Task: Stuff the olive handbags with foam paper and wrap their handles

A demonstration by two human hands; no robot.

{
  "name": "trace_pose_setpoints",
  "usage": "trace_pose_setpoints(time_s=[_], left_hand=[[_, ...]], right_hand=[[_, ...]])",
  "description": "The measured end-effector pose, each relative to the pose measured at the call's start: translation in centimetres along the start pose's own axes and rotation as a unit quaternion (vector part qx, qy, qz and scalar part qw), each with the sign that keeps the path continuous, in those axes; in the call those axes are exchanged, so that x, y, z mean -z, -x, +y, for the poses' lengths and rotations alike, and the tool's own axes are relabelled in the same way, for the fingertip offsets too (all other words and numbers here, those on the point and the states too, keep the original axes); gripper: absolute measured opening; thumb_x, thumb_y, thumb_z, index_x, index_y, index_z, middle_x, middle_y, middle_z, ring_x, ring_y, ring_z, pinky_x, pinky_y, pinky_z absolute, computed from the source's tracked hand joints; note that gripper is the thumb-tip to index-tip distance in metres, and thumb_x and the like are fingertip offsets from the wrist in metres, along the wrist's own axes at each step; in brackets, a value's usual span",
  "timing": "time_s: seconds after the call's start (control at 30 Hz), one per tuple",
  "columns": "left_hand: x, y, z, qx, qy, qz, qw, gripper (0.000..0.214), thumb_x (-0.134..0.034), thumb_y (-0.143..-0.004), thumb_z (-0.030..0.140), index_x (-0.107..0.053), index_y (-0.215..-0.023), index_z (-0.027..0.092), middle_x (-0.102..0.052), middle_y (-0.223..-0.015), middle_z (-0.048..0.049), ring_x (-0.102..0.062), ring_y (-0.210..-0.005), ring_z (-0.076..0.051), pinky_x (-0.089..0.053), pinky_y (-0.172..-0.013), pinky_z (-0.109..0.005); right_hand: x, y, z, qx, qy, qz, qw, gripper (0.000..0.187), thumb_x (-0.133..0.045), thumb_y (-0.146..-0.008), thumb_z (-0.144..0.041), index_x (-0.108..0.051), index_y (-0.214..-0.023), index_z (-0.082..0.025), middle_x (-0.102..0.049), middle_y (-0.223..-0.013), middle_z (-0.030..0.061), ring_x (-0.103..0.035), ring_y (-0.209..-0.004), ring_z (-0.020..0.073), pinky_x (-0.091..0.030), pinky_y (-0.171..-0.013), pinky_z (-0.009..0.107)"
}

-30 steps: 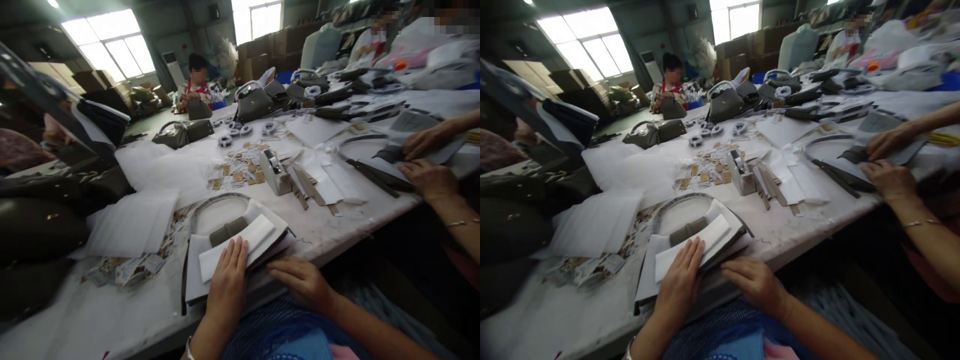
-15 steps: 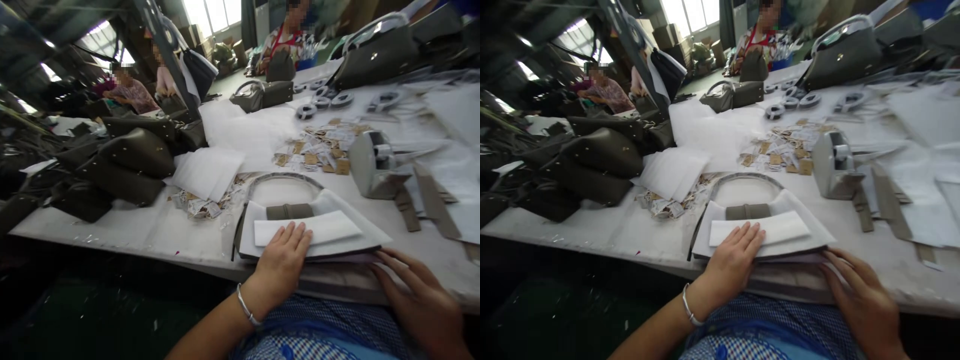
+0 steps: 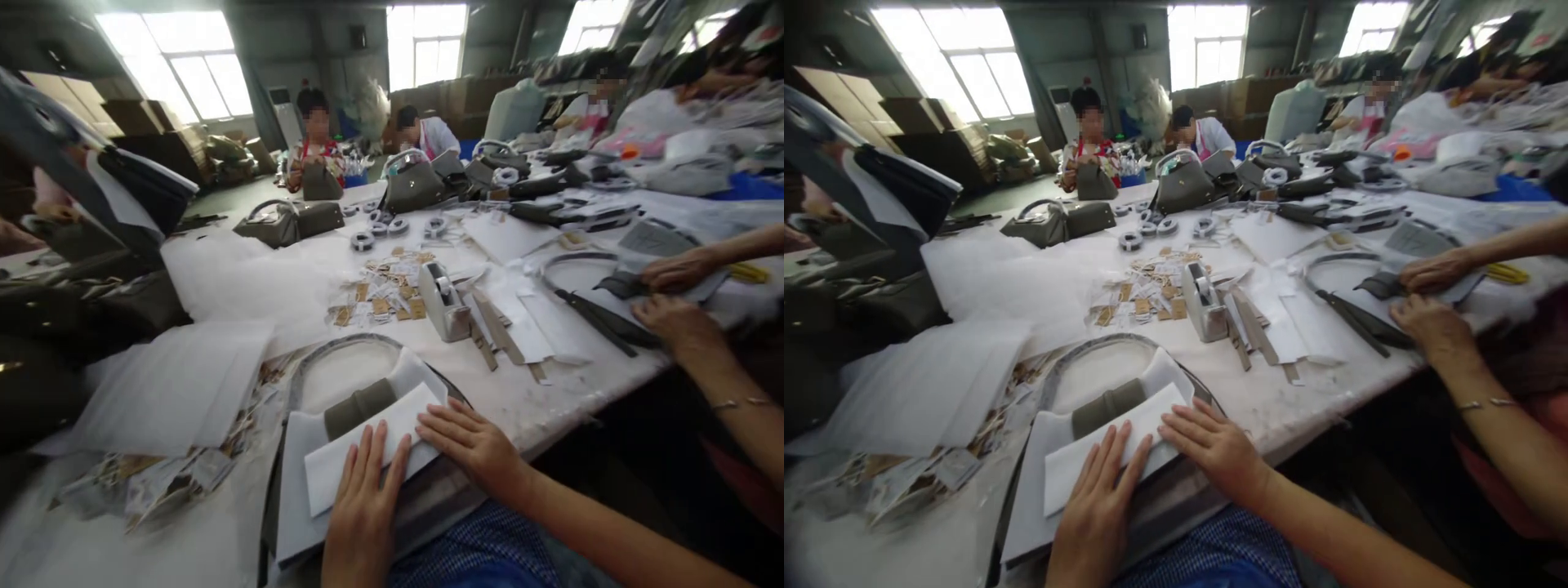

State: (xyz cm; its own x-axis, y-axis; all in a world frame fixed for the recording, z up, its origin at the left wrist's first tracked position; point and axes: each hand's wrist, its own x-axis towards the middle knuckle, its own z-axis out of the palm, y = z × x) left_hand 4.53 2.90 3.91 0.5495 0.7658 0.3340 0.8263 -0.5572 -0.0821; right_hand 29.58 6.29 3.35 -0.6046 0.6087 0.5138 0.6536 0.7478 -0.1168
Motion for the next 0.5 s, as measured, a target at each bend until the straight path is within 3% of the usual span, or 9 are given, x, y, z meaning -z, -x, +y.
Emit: trace_pose_setpoints(time_s=[0.1,0.2,0.3,0.37,0.5], left_hand=[[-1.7,0.0,0.8,0.021,-0.017,0.039,0.999,0.08,-0.039,-0.085,-0.002,-0.018,-0.156,0.029,-0.037,-0.156,-0.0097,-0.037,-0.142,-0.03,-0.041,-0.113,-0.05],[-3.5,-0.5,2.3,0.058,-0.022,0.082,0.995,0.082,-0.036,-0.086,-0.002,-0.009,-0.158,0.027,-0.044,-0.15,-0.0112,-0.043,-0.139,-0.032,-0.023,-0.118,-0.064],[-4.6,-1.4,3.4,0.063,0.0,0.101,0.993,0.082,-0.032,-0.087,-0.003,0.003,-0.157,0.022,-0.052,-0.143,-0.0118,-0.052,-0.13,-0.031,-0.006,-0.12,-0.068],[-4.8,-1.8,3.6,0.06,0.001,0.104,0.993,0.081,-0.034,-0.088,-0.001,0.004,-0.157,0.022,-0.053,-0.141,-0.0128,-0.056,-0.126,-0.031,-0.007,-0.12,-0.068],[-4.8,-1.8,3.1,0.048,-0.016,0.12,0.992,0.079,-0.038,-0.09,0.001,-0.006,-0.157,0.029,-0.054,-0.141,-0.0105,-0.057,-0.125,-0.029,-0.024,-0.119,-0.061]], right_hand=[[-1.7,1.1,-0.1,-0.037,-0.018,0.062,0.997,0.042,-0.043,-0.102,-0.015,-0.051,-0.142,-0.025,-0.065,-0.131,0.0041,-0.053,-0.131,0.0169,-0.04,-0.115,0.043],[-2.4,1.4,-0.5,-0.052,-0.023,0.092,0.994,0.038,-0.044,-0.102,-0.017,-0.056,-0.137,-0.025,-0.067,-0.128,0.0043,-0.056,-0.128,0.017,-0.042,-0.113,0.044],[-2.6,1.2,-0.8,-0.061,-0.024,0.103,0.992,0.035,-0.046,-0.101,-0.019,-0.059,-0.133,-0.025,-0.069,-0.125,0.0041,-0.058,-0.126,0.0168,-0.043,-0.112,0.044],[-2.6,1.0,-0.9,-0.064,-0.023,0.113,0.991,0.033,-0.047,-0.101,-0.019,-0.06,-0.131,-0.025,-0.07,-0.124,0.0042,-0.059,-0.125,0.017,-0.043,-0.112,0.043],[-1.6,0.4,-0.9,-0.057,-0.023,0.106,0.992,0.033,-0.047,-0.101,-0.019,-0.06,-0.13,-0.023,-0.07,-0.123,0.004,-0.06,-0.123,0.0175,-0.043,-0.113,0.043]])
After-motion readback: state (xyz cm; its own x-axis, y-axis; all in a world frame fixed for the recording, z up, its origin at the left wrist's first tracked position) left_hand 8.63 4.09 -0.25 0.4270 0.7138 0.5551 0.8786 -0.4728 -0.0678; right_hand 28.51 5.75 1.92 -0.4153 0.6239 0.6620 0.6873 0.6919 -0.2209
